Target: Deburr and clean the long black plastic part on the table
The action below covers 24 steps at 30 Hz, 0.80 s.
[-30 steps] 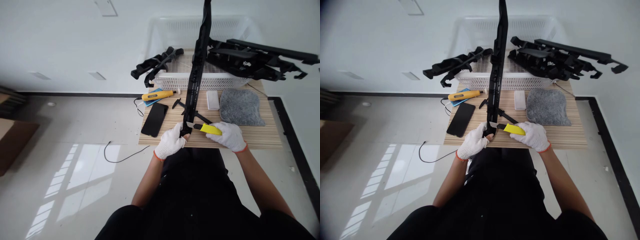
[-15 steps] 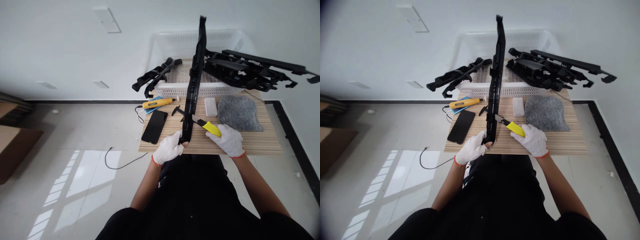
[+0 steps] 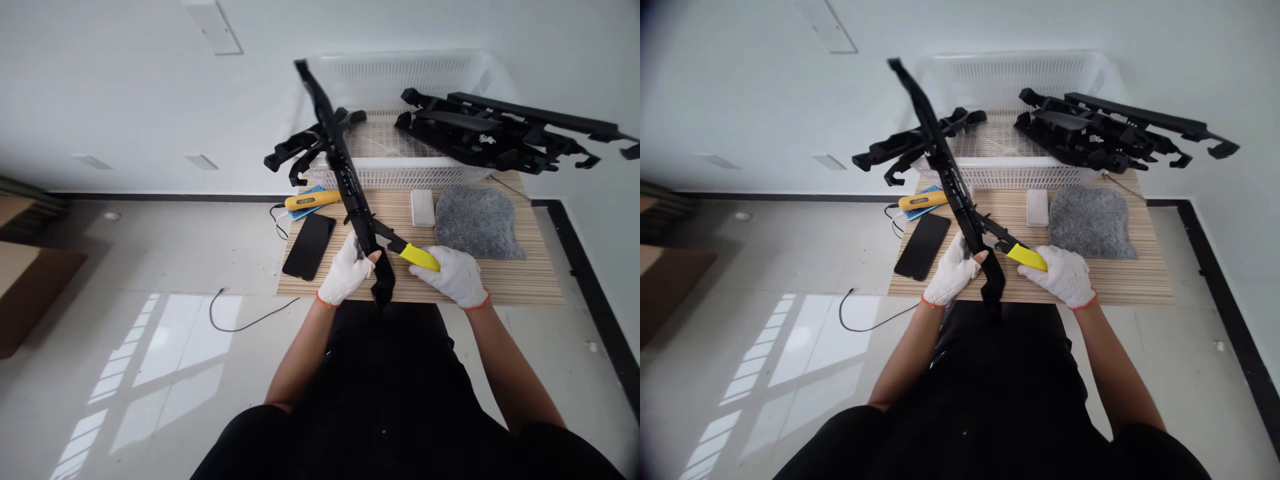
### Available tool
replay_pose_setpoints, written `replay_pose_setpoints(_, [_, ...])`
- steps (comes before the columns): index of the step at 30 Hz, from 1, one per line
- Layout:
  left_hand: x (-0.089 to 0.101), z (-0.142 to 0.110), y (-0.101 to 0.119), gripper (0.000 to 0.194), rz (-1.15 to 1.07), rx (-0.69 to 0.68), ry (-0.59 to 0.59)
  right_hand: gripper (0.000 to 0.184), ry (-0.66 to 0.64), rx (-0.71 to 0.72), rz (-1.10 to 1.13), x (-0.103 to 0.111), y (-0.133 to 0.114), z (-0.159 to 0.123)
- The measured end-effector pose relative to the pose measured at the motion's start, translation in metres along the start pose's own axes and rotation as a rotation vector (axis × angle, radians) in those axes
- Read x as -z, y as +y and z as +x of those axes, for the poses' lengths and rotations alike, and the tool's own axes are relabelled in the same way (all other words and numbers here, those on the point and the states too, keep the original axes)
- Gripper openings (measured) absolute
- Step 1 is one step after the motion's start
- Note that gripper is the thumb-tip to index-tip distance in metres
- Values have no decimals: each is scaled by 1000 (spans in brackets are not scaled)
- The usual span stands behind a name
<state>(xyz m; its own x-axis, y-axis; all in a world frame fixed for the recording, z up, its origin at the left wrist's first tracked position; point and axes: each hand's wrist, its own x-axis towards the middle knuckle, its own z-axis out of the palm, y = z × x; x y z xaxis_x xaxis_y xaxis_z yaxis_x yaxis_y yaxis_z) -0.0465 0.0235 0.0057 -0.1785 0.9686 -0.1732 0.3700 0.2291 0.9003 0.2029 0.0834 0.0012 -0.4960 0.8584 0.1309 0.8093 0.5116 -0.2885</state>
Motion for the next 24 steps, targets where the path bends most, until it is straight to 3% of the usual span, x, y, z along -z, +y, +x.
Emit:
replay_pose_setpoints(5, [-7, 1, 1, 68, -177, -70, -12, 54, 42, -88, 320, -1, 12, -2])
replay_pose_setpoints(10, [-7, -4, 7, 55, -233, -58, -62, 55, 71, -174, 534, 2, 19, -7])
replay_pose_setpoints(16, [-19, 3, 12, 32, -525, -3, -64, 44, -64, -126, 645, 17, 29, -24])
replay_pose_setpoints(21, [-25, 8, 9, 47, -762, 27, -105, 49, -247, -376, 919, 18, 37, -35])
replay_pose_setpoints(24, [-21, 7, 6, 55, -857, -6, -170, 53, -343, -458, 958, 17, 37, -36])
